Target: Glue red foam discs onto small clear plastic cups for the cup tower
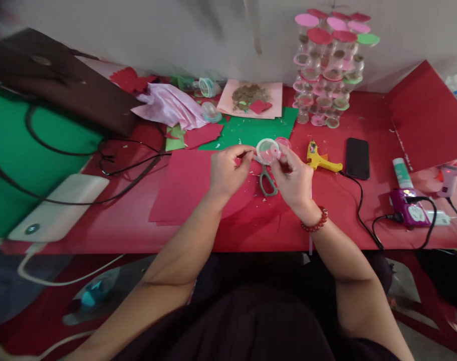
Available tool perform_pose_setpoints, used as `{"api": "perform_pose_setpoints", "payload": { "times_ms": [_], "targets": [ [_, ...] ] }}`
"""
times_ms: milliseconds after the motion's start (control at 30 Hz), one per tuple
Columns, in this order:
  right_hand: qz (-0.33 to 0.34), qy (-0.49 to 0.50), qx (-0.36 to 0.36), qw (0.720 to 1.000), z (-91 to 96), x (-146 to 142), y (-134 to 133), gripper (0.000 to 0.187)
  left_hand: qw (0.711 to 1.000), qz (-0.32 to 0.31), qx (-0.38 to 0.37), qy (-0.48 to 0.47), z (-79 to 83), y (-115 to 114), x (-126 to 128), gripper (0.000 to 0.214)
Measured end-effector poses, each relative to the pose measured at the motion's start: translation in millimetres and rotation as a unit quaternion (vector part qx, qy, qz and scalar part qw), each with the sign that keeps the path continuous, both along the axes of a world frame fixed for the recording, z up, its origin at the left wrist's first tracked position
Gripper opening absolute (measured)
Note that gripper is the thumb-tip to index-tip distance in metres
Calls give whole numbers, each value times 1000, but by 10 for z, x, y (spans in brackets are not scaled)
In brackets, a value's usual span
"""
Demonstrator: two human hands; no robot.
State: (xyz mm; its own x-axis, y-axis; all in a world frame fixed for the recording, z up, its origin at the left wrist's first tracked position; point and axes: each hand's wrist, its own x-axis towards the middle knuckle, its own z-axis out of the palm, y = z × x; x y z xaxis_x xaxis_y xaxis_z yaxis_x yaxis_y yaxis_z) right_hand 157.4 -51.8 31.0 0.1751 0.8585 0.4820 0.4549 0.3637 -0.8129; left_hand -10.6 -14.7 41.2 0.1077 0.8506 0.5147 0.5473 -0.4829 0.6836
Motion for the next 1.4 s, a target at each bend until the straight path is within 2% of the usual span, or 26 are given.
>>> {"api": "perform_pose_setpoints", "payload": {
  "times_ms": [100, 233, 700, 933, 1033, 1133, 1233, 1400],
  "targets": [
    [14, 40, -12, 999, -10, 8, 19, 37, 1000, 4, 23, -8, 23, -13, 3, 27],
    [19, 48, -24, 998, 9, 7, 23, 36, 999, -3, 35, -34, 64, -53, 25, 17],
    [-2, 22, 3, 1000, 34, 13, 12, 34, 994, -31, -70, -77, 54, -81, 44, 8],
    [19, 50, -16, 998, -24, 19, 18, 36, 994, -38, -89, -56, 70, -114, 59, 10],
    [23, 71, -27, 997, -21, 9, 14, 34, 998, -32, -45, -8, 45, -120, 72, 10],
    [13, 78, -32, 996, 6, 5, 19, 32, 996, 3, 55, 71, 0, -125, 99, 9],
    [-4, 82, -30, 996, 45, 13, 35, 30, 980, 30, 155, 120, -36, -108, 95, 9],
    [-5, 121, -60, 991, 106, 35, 56, 26, 957, -35, 229, 172, -36, -16, -8, 22]
  ]
}}
